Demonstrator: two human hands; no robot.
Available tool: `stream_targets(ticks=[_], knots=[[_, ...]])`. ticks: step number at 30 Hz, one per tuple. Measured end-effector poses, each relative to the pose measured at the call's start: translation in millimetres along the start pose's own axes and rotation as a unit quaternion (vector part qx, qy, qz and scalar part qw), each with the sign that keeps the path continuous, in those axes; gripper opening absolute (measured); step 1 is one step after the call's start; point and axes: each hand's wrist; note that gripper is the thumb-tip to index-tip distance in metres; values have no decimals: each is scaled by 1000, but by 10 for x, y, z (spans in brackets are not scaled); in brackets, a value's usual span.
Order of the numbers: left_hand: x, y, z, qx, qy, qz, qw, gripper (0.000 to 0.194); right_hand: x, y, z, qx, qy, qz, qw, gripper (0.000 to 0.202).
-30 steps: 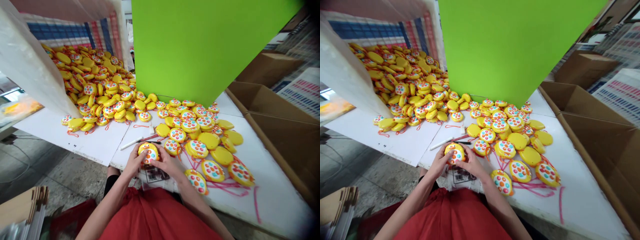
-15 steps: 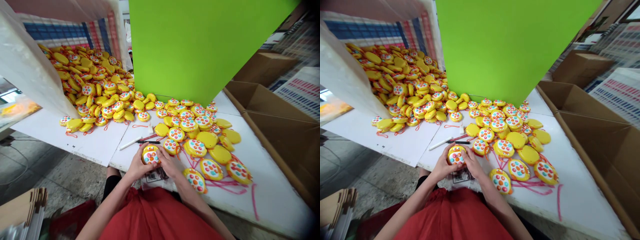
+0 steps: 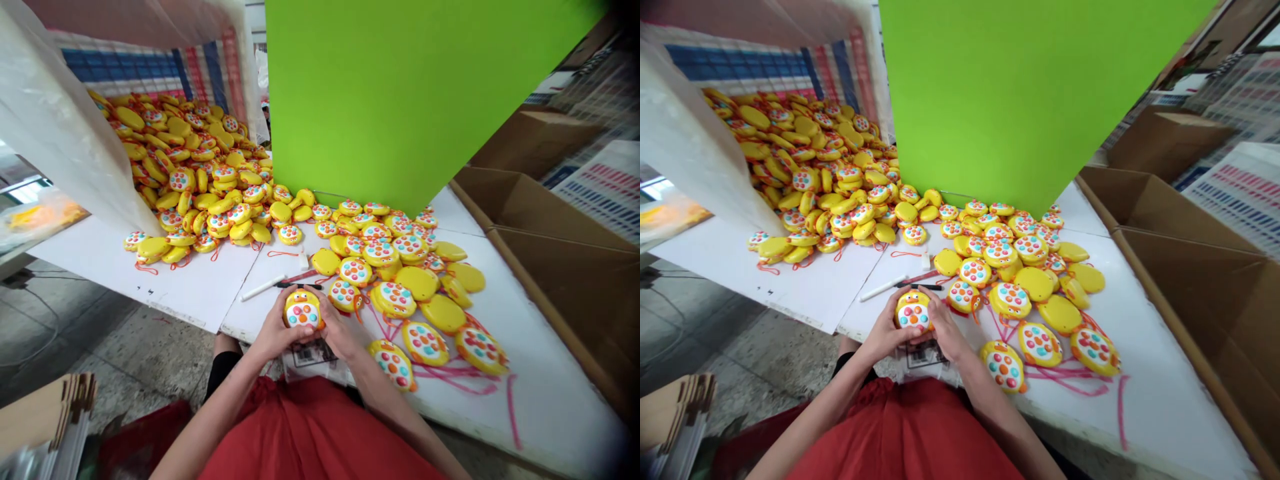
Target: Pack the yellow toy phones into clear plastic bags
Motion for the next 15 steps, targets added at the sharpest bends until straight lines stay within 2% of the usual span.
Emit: stream_targets(ticks=[3,5,7,10,12,15], knots=[[5,7,-40,-27,-30,-22,999,54,6,-34,37,33,23,18,999,56],[28,8,-49,-49,-50,-33,997,46,9,-49,52,46,13,17,999,60],[64,5,-44,-65,-80,-42,994,46,11,-55,61,45,-27,13,999,75],[111,-2,-34,-90,-108,-53,989,48,6,-58,81,10,-100,-11,995,97],[113,-8,-38,-96,-112,-56,988,48,-1,-61,105,-5,-105,-17,994,97],[75,-18,-53,-74,-112,-53,990,52,2,-67,143,-16,-81,-6,997,93]])
Point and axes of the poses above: each hand's wrist, its own y-axis towards the middle knuckle, its own z-axis out of the palm, x = y × z, and after that the axes turned 14 degrees about z, right-handed
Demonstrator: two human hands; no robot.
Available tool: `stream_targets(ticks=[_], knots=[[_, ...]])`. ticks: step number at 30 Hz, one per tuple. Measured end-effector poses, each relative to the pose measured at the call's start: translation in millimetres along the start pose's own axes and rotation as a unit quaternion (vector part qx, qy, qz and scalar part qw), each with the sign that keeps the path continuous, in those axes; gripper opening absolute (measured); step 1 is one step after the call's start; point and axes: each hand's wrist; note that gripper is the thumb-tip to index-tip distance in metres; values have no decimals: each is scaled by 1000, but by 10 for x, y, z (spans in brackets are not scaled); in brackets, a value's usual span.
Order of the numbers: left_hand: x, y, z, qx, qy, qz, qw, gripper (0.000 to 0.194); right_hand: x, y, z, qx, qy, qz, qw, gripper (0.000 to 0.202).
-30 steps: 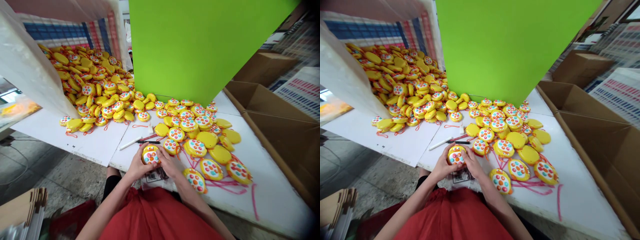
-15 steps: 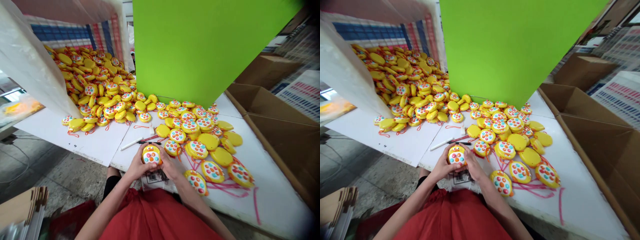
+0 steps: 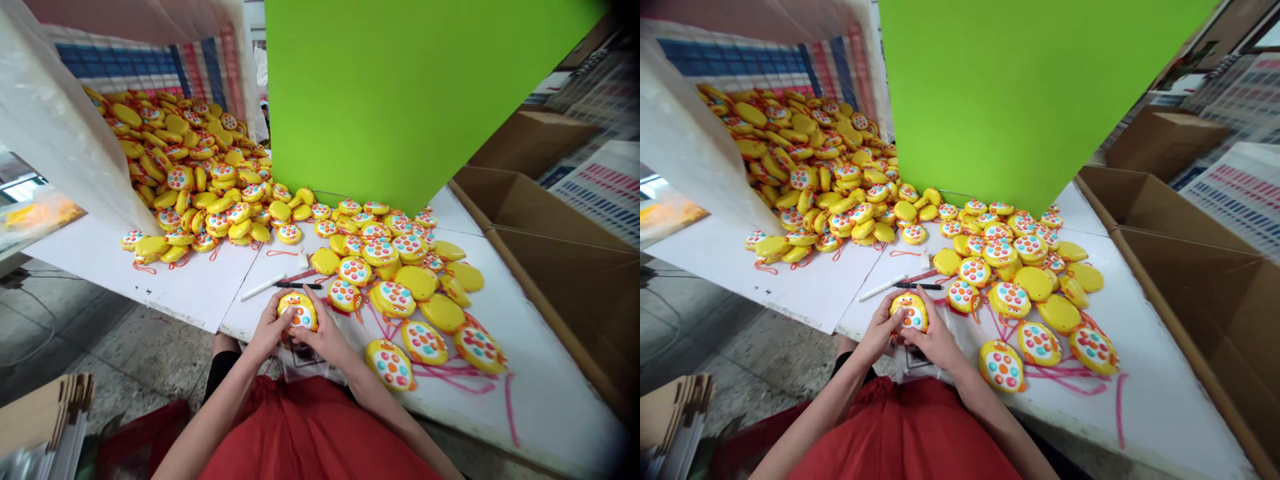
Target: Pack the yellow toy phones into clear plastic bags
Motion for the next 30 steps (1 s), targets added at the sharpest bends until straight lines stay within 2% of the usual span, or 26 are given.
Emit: stream_targets(ticks=[3,7,9,15,18,21,24,26,27,30], knots=[[-31,-10,7,8,10,1,1000,55,21,-4,22,-12,0,-3,1000,91],[0,1,25,-34,46,-5,998,49,15,4,47,-23,-8,-23,999,83],[18,15,23,-35,52,-6,998,50,-5,11,53,-20,7,-18,1000,82],[-52,13,-7,14,57,13,998,54,-25,25,-9,15,55,8,998,85],[-85,-5,-3,39,66,26,997,56,-33,43,-24,22,76,19,997,73],[-77,-21,11,51,91,38,994,56,-63,76,-2,-23,75,21,997,55],[-52,-41,29,67,88,34,993,76,-94,101,6,-86,46,-23,995,43],[-43,-54,46,66,106,36,992,92,-113,104,-10,-85,32,-41,995,42],[-42,-59,56,61,121,38,990,95,-124,103,-21,-78,30,-40,996,42],[-51,-64,78,44,146,38,988,87,-169,104,-47,-65,28,-20,997,47]])
Point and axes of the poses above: each hand's wrist, its own y-axis towards the middle knuckle, its own z-axis out of the palm, x = y × z, and after that the axes turned 14 degrees about z, right-handed
